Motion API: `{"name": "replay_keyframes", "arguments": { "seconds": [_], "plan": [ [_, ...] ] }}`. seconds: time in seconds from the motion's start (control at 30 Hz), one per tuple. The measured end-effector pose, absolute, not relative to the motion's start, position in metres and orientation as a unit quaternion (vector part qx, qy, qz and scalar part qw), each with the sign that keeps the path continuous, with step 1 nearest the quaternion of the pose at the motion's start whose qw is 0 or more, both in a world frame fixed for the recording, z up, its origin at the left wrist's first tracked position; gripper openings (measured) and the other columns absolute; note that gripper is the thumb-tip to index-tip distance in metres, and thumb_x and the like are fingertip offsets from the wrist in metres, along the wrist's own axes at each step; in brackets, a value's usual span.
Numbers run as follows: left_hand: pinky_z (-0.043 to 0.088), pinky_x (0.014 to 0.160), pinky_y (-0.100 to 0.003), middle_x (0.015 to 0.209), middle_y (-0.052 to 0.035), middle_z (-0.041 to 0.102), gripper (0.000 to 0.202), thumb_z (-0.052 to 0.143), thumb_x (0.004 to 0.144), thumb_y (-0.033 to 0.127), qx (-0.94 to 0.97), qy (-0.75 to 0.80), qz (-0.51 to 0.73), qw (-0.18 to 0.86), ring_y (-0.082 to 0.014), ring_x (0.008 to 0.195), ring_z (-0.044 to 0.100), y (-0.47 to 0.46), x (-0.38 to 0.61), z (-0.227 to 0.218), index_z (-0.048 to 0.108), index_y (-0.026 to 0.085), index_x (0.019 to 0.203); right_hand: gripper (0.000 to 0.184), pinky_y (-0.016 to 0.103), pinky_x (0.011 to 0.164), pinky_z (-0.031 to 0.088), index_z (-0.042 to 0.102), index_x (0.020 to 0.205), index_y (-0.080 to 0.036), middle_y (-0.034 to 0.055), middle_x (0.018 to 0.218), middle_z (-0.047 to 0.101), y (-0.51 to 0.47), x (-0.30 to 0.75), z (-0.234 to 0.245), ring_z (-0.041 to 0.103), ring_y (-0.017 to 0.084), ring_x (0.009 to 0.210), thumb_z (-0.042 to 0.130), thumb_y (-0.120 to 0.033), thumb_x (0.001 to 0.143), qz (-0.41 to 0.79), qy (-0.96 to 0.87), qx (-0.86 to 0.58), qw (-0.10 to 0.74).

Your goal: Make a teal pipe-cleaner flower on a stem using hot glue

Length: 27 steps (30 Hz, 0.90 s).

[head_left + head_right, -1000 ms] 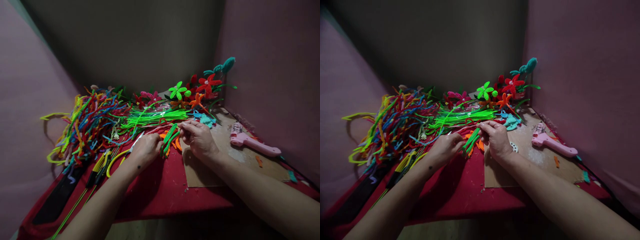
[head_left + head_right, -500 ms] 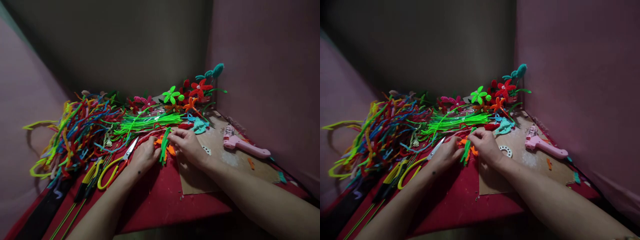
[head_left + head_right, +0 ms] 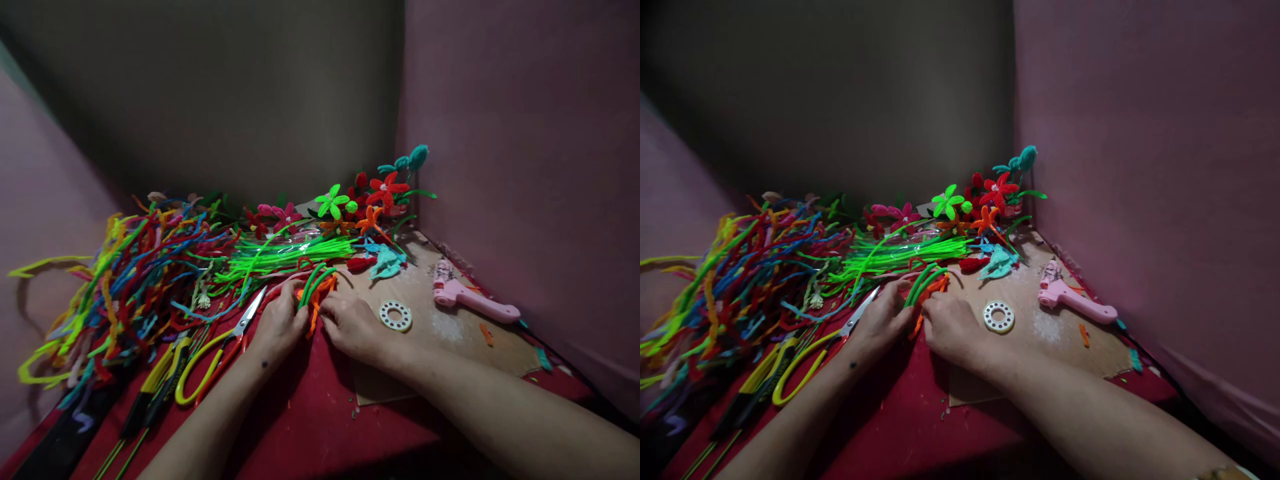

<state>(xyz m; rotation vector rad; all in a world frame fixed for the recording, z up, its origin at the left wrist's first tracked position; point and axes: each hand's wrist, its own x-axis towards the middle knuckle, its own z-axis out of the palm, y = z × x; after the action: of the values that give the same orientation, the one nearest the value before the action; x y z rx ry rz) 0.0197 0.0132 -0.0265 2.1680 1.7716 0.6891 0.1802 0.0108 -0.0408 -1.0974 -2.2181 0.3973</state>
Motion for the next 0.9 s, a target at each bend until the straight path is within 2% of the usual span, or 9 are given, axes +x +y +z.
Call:
{"name": "replay_keyframes", "arguments": {
  "seconds": [0.1,0.2,0.3,0.37,0.4,0.53,0.57,0.73,0.9],
  "plan": [
    [0.044,0.065,-0.027,0.088,-0.0033,0.063,0.041,0.051,0.074,0.024,0.724,0.593,0.303,0.180,-0.0171,0.072,0.058,0.015,0.013,-0.024,0.047,0.018,0.114,0.015,0.025,0.069,0.041,0.061,0.075,-0.016,0.0055,0.081,0.064,0.010,0.179,-0.044,0.057,0.016,0.077,0.048,-0.011,0.077,0.144,-0.847,-0.415,0.301],
    [0.043,0.060,-0.024,0.078,0.0006,0.061,0.039,0.055,0.073,0.027,0.688,0.581,0.363,0.239,-0.0152,0.068,0.057,0.017,0.008,-0.024,0.049,0.019,0.111,0.017,0.025,0.069,0.041,0.062,0.078,-0.015,0.0055,0.081,0.063,0.010,0.178,-0.045,0.057,0.015,0.077,0.046,-0.012,0.080,0.136,-0.849,-0.413,0.301],
    [0.041,0.054,-0.022,0.068,0.0039,0.056,0.038,0.056,0.073,0.027,0.671,0.576,0.382,0.269,-0.0132,0.060,0.054,0.019,0.008,-0.024,0.049,0.019,0.109,0.017,0.025,0.071,0.041,0.063,0.080,-0.016,0.0061,0.085,0.063,0.013,0.183,-0.034,0.056,0.016,0.083,0.046,-0.012,0.080,0.106,-0.852,-0.423,0.289],
    [0.041,0.054,-0.023,0.069,0.0035,0.056,0.040,0.056,0.073,0.026,0.671,0.576,0.372,0.284,-0.0133,0.061,0.054,0.018,0.010,-0.024,0.048,0.018,0.111,0.019,0.027,0.074,0.041,0.063,0.085,-0.015,0.0082,0.093,0.062,0.019,0.193,-0.020,0.054,0.019,0.091,0.046,-0.010,0.079,0.063,-0.850,-0.451,0.264],
    [0.042,0.056,-0.023,0.073,0.0021,0.058,0.040,0.055,0.073,0.025,0.673,0.576,0.366,0.286,-0.0137,0.063,0.055,0.018,0.011,-0.024,0.048,0.018,0.112,0.022,0.028,0.074,0.041,0.063,0.089,-0.015,0.0094,0.099,0.061,0.023,0.200,-0.013,0.054,0.020,0.093,0.046,-0.008,0.078,0.037,-0.847,-0.472,0.242],
    [0.045,0.063,-0.026,0.093,-0.0035,0.062,0.040,0.053,0.073,0.023,0.696,0.572,0.350,0.256,-0.0154,0.073,0.059,0.015,0.015,-0.027,0.049,0.018,0.112,0.028,0.033,0.068,0.042,0.062,0.099,-0.011,0.0142,0.102,0.059,0.041,0.232,0.004,0.056,0.025,0.089,0.046,-0.006,0.077,-0.051,-0.818,-0.569,0.066],
    [0.045,0.064,-0.027,0.094,-0.0039,0.063,0.039,0.053,0.073,0.023,0.702,0.571,0.347,0.246,-0.0157,0.074,0.059,0.015,0.015,-0.028,0.050,0.019,0.112,0.027,0.033,0.066,0.042,0.062,0.097,-0.010,0.0160,0.101,0.059,0.045,0.238,0.002,0.056,0.026,0.087,0.046,-0.005,0.077,-0.052,-0.812,-0.578,0.051],
    [0.045,0.067,-0.027,0.090,-0.0040,0.065,0.035,0.051,0.074,0.023,0.712,0.576,0.331,0.227,-0.0178,0.082,0.061,0.014,0.015,-0.028,0.051,0.018,0.108,0.027,0.035,0.068,0.044,0.062,0.098,-0.009,0.0180,0.101,0.059,0.057,0.250,-0.012,0.056,0.027,0.090,0.039,-0.006,0.084,-0.065,-0.818,-0.570,0.050],
    [0.046,0.068,-0.028,0.088,-0.0042,0.065,0.032,0.051,0.075,0.025,0.716,0.582,0.329,0.201,-0.0180,0.082,0.061,0.016,0.015,-0.030,0.052,0.018,0.105,0.027,0.034,0.070,0.043,0.060,0.097,-0.007,0.0187,0.097,0.059,0.040,0.239,-0.004,0.056,0.026,0.090,0.037,-0.002,0.084,-0.081,-0.822,-0.558,0.084]
  ]
}}
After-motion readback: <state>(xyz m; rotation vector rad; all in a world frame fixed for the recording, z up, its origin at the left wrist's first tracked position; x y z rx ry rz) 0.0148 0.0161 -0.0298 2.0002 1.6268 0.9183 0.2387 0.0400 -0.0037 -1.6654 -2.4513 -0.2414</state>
